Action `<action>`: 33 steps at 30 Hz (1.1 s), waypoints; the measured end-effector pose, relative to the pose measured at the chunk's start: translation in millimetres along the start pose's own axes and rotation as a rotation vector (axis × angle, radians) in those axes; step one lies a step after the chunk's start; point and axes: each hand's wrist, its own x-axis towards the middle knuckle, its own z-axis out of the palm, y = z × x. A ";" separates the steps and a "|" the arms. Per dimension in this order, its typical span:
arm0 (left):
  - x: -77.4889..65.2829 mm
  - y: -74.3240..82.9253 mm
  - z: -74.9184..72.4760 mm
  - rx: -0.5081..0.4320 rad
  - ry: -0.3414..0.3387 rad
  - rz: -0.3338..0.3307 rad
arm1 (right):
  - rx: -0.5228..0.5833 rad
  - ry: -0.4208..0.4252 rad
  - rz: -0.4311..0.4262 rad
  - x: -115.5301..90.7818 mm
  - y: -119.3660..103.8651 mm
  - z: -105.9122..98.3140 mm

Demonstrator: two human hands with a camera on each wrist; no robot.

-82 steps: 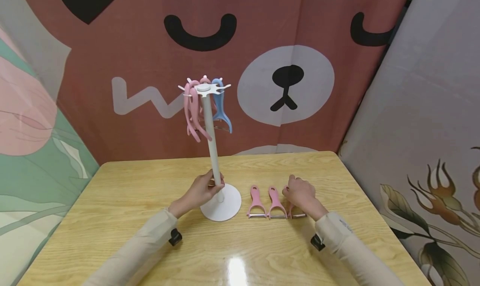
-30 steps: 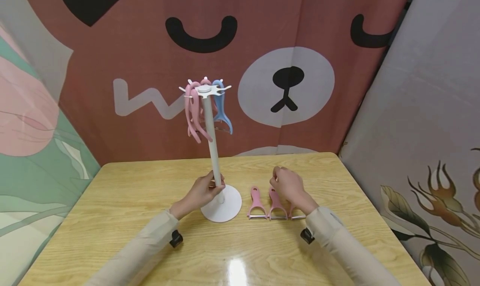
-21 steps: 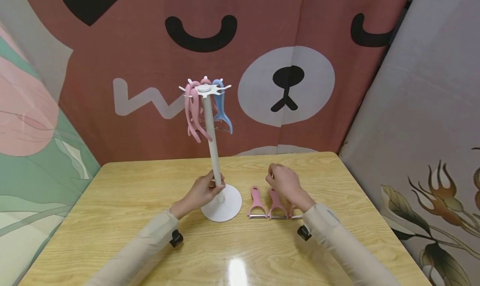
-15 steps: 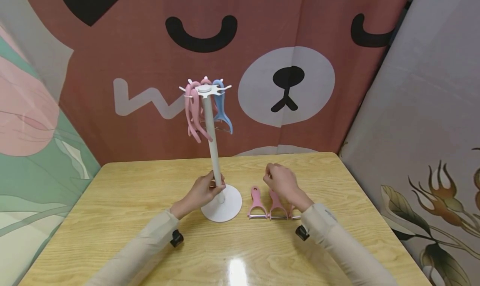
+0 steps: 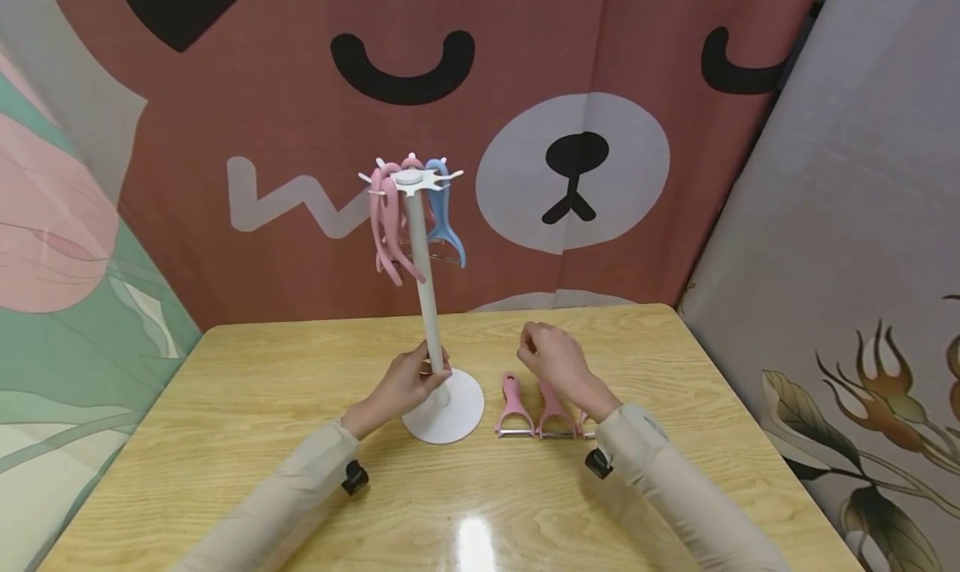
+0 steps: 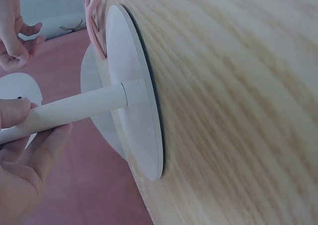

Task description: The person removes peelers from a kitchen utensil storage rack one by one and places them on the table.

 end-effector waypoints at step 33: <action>-0.3 -0.5 1.4 0.001 -0.002 -0.018 | 0.117 0.063 -0.115 22.9 -34.3 -22.4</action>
